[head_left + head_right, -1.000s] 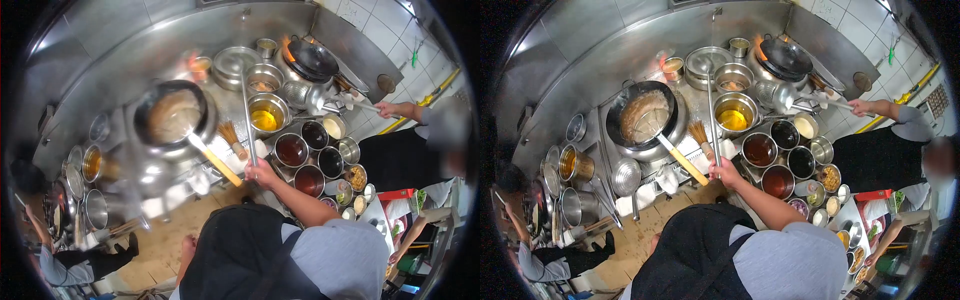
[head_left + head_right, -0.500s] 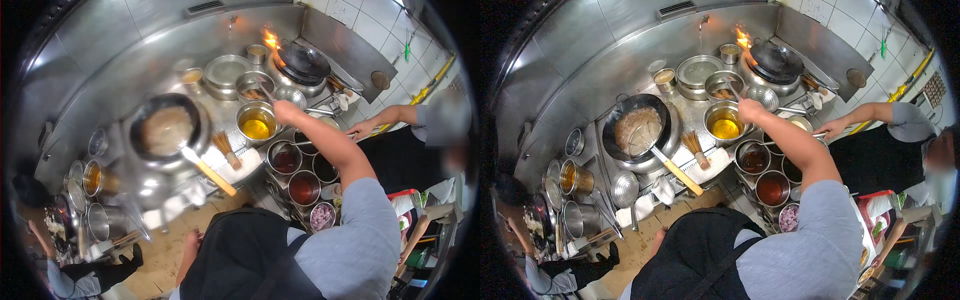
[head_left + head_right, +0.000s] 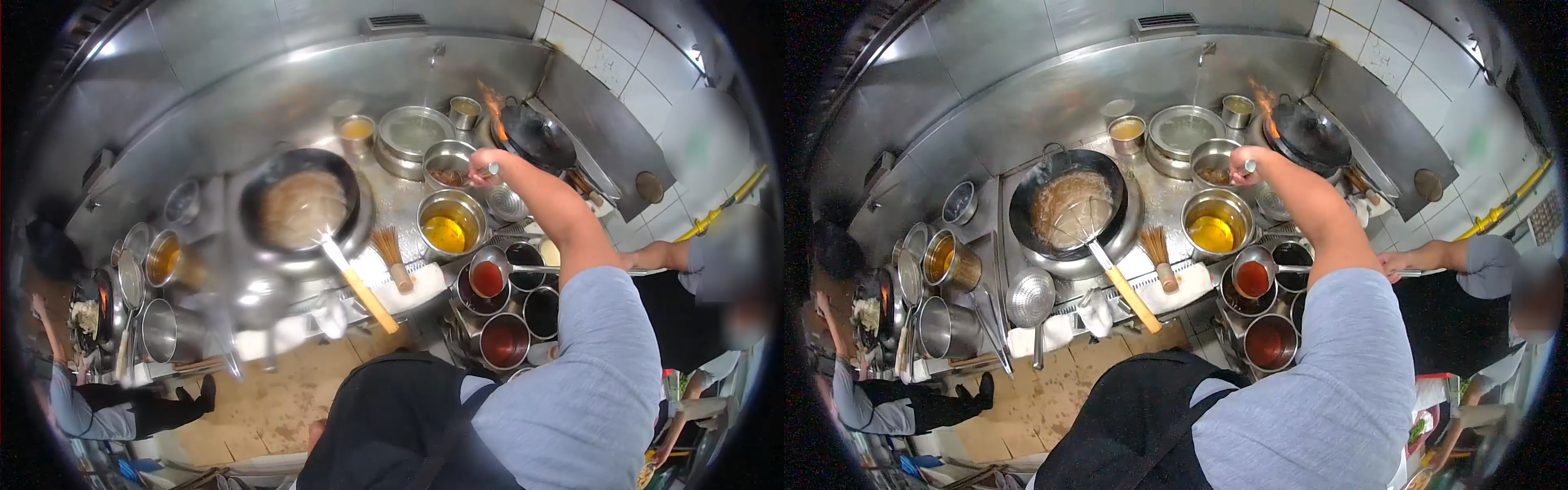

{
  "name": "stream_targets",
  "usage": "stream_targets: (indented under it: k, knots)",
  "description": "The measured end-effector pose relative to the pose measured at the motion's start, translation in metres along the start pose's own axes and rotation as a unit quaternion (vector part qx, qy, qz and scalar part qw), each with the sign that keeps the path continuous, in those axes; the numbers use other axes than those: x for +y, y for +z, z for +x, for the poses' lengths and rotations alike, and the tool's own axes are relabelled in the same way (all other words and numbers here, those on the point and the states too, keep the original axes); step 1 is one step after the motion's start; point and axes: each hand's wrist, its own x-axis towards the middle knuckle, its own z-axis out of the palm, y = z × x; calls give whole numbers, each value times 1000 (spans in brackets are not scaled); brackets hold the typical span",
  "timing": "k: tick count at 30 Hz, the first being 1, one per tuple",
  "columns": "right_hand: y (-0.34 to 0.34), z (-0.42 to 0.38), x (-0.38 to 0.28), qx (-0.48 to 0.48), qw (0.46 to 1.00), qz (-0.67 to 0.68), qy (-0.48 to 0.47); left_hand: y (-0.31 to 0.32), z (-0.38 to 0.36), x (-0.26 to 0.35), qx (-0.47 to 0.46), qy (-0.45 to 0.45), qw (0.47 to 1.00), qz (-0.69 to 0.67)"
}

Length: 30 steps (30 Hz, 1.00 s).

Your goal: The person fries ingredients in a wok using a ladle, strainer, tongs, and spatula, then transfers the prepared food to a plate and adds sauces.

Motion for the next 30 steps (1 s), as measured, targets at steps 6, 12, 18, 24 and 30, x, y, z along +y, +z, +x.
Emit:
stream_targets:
  k: [6, 12, 18, 24, 30]
  knots:
    - [12, -34, 15, -19, 979, 203, -24, -2, -6, 35, -27, -61, 987, -147]
    - [19, -18, 38, -99, 918, 371, -101, -14, -3, 52, -69, -117, 954, -268]
    - [41, -65, 59, -84, 852, 495, -150, -22, -37, 110, -101, -180, 903, -378]
    - [51, -42, 98, -165, 784, 510, -314, -43, -52, 115, -102, -5, 993, -64]
    - [39, -36, 122, -188, 796, 528, -229, -28, -38, 71, -92, 135, 970, 179]
